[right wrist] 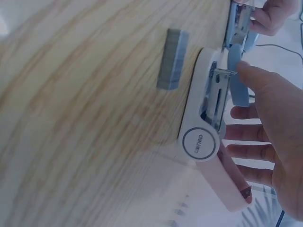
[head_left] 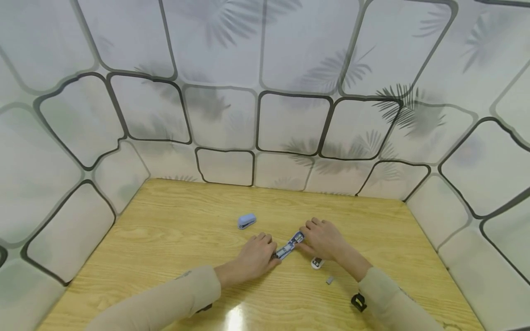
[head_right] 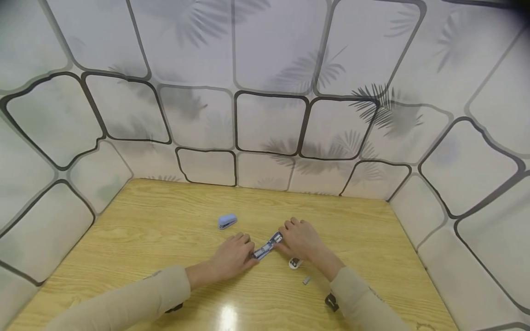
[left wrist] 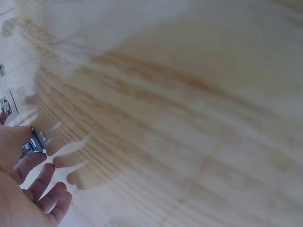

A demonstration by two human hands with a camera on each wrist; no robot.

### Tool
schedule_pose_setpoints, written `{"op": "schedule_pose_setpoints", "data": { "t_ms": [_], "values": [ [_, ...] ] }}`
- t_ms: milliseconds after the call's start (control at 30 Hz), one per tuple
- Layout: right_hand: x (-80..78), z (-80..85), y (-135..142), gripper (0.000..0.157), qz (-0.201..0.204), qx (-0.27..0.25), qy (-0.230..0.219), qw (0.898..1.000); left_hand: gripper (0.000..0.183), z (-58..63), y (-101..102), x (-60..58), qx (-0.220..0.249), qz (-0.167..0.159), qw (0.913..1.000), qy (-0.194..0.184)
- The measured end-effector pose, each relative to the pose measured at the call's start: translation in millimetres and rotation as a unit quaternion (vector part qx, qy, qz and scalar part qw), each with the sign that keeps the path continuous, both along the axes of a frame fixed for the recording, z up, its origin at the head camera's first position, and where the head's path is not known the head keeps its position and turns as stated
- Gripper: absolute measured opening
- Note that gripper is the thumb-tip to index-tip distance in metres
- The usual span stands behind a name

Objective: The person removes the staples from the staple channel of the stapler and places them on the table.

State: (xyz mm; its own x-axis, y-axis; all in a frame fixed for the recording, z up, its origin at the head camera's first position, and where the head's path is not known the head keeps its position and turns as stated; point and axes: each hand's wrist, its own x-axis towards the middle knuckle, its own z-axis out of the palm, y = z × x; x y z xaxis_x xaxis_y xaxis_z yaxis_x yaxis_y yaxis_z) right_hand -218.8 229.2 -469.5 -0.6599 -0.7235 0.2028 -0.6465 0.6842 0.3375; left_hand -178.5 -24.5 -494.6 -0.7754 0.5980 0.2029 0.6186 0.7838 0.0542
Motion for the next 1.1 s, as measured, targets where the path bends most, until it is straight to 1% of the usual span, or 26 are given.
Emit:
{"op": "schedule_pose_setpoints", "data": {
  "t_ms": [167, 267, 333, 433, 533, 633, 733, 800, 833, 933, 1033, 1100],
  "values": [
    [2.9, 3.6, 0.4, 0.047, -0.003, -0.023, 0.012, 1.0, 0.032, -0.4, 0.2, -0.1, 0.003, 0.001, 1.0, 0.003],
    [7.9, 6.2, 0.6, 0.047, -0.02, -0.034, 0.012, 0.999, 0.032, 0.3, -0.5, 0.7, 0.004, 0.0, 1.0, 0.0],
    [12.0, 7.6, 0.4, 0.047, -0.036, -0.041, 0.004, 0.998, 0.032, 0.4, -1.2, 1.0, 0.006, -0.001, 1.0, -0.003],
    [17.7, 8.7, -0.6, 0.044, -0.056, -0.069, -0.015, 0.996, 0.032, 0.1, -2.4, 1.3, 0.005, -0.002, 0.9999, -0.009],
    [23.6, 10.8, -2.0, 0.04, -0.074, -0.117, -0.046, 0.989, 0.032, -0.4, -3.2, 1.1, 0.001, -0.002, 0.9999, -0.011],
    [28.7, 13.8, -3.9, 0.035, -0.091, -0.173, -0.088, 0.977, 0.033, -0.4, -3.4, 0.8, -0.002, -0.001, 1.0, -0.01],
    [32.6, 16.9, -6.5, 0.028, -0.109, -0.225, -0.138, 0.959, 0.034, 0.0, -3.3, 0.4, -0.002, -0.001, 1.0, -0.006],
    [34.2, 18.4, -8.4, 0.025, -0.12, -0.256, -0.173, 0.943, 0.033, 0.4, -3.2, 0.3, -0.001, -0.001, 1.0, -0.006],
    [35.0, 19.1, -9.5, 0.023, -0.126, -0.274, -0.193, 0.934, 0.034, 0.5, -3.1, 0.4, -0.001, -0.001, 1.0, -0.006],
    [37.1, 20.7, -12.6, 0.022, -0.144, -0.325, -0.252, 0.9, 0.033, 0.9, -3.0, 1.1, 0.0, -0.001, 1.0, -0.006],
    [38.5, 21.1, -14.9, 0.021, -0.153, -0.366, -0.302, 0.867, 0.033, 1.0, -2.9, 1.9, 0.003, -0.002, 1.0, -0.003],
    [38.8, 20.6, -15.9, 0.022, -0.151, -0.389, -0.333, 0.846, 0.033, 0.9, -2.9, 2.4, 0.004, -0.003, 1.0, -0.002]
  ]
}}
